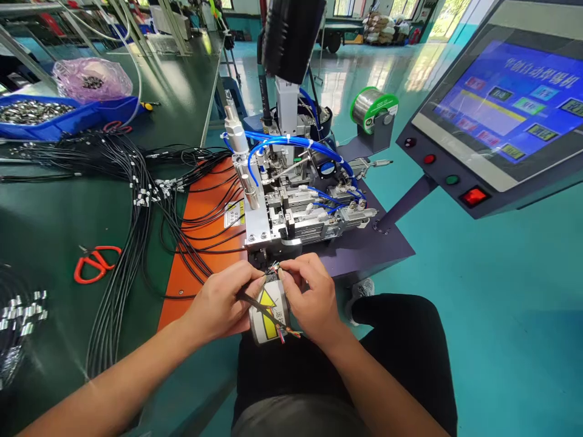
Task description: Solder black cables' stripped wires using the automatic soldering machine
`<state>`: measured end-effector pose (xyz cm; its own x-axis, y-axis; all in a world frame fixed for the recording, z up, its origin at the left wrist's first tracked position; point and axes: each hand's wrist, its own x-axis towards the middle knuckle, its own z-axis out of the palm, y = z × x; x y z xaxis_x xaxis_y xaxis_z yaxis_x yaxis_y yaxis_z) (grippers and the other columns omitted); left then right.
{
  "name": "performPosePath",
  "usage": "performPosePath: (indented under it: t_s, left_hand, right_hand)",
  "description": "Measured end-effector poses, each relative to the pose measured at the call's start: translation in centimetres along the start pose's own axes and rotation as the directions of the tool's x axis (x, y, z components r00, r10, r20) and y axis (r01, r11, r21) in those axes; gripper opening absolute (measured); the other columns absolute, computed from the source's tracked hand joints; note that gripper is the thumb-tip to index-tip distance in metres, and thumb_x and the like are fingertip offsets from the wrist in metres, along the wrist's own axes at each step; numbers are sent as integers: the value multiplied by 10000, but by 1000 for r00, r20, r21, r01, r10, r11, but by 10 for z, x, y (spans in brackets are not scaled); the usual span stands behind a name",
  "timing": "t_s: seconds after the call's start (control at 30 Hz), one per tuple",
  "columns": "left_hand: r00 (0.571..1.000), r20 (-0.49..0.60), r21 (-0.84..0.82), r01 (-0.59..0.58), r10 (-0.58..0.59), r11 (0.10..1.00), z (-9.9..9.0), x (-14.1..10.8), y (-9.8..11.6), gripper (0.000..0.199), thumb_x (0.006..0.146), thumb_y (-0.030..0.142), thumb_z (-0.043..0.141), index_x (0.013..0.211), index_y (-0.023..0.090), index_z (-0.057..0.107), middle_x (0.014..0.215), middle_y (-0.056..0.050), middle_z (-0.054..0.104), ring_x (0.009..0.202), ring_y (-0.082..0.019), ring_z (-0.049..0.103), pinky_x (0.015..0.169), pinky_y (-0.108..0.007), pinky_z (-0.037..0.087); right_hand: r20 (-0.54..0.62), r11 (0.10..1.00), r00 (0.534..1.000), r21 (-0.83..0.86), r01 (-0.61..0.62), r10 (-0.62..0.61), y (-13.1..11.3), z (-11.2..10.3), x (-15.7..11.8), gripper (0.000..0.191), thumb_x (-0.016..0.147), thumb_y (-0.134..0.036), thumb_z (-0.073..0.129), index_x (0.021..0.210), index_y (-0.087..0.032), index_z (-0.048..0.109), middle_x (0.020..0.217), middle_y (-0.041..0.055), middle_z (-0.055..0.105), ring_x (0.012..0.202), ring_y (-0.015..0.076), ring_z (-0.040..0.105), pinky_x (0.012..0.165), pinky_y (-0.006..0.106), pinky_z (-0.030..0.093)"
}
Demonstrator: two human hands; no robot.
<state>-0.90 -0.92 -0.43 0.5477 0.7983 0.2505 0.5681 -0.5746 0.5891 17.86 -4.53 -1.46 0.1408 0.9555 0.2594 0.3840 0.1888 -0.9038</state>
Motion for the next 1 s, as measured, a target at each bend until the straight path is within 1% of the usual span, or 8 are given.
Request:
performPosePath:
  t_s: [0.13, 0.3, 0.57, 0.8, 1.0]
  left_hand:
    - [1000, -19, 11, -19, 20, 1000, 1, 0, 0, 143, 958, 235, 483, 868, 183, 580, 782, -5, 553, 696, -115, 520, 623, -221, 405]
    - [999, -27, 23, -36, 36, 999, 1, -1, 0, 158, 957, 235, 481, 839, 178, 569, 767, -4, 548, 677, -112, 512, 607, -215, 405]
    - [999, -17, 41, -49, 50, 998, 2, -1, -1, 148, 957, 234, 481, 871, 172, 584, 783, -9, 551, 687, -114, 520, 624, -221, 417]
    - [999, -1, 45, -46, 46, 998, 2, -1, -1, 153, 960, 237, 476, 905, 171, 602, 791, -12, 558, 698, -118, 529, 634, -227, 425]
    - [999, -2, 31, -43, 43, 999, 2, -1, -1, 158, 959, 236, 477, 885, 170, 599, 788, -14, 558, 697, -118, 526, 632, -224, 423]
  right_hand:
    - [38, 995, 998, 74, -62, 60, 1, 2, 1, 68, 880, -260, 638, 871, -218, 691, 889, 26, 597, 736, 146, 577, 620, 273, 466]
    - [97, 985, 991, 134, -106, 94, 3, 2, 2, 62, 869, -265, 650, 869, -218, 691, 887, 28, 607, 745, 154, 585, 638, 279, 474]
    - [95, 987, 990, 115, -110, 100, 4, 3, 5, 95, 865, -288, 658, 867, -209, 710, 888, 35, 623, 772, 161, 596, 649, 272, 477]
    - [103, 986, 988, 107, -129, 118, 2, 2, 6, 123, 867, -305, 651, 840, -206, 720, 859, 28, 634, 728, 152, 590, 608, 266, 461]
    - [125, 981, 984, 136, -141, 124, 2, 2, 9, 126, 864, -303, 654, 830, -204, 725, 862, 33, 642, 756, 161, 601, 633, 271, 464]
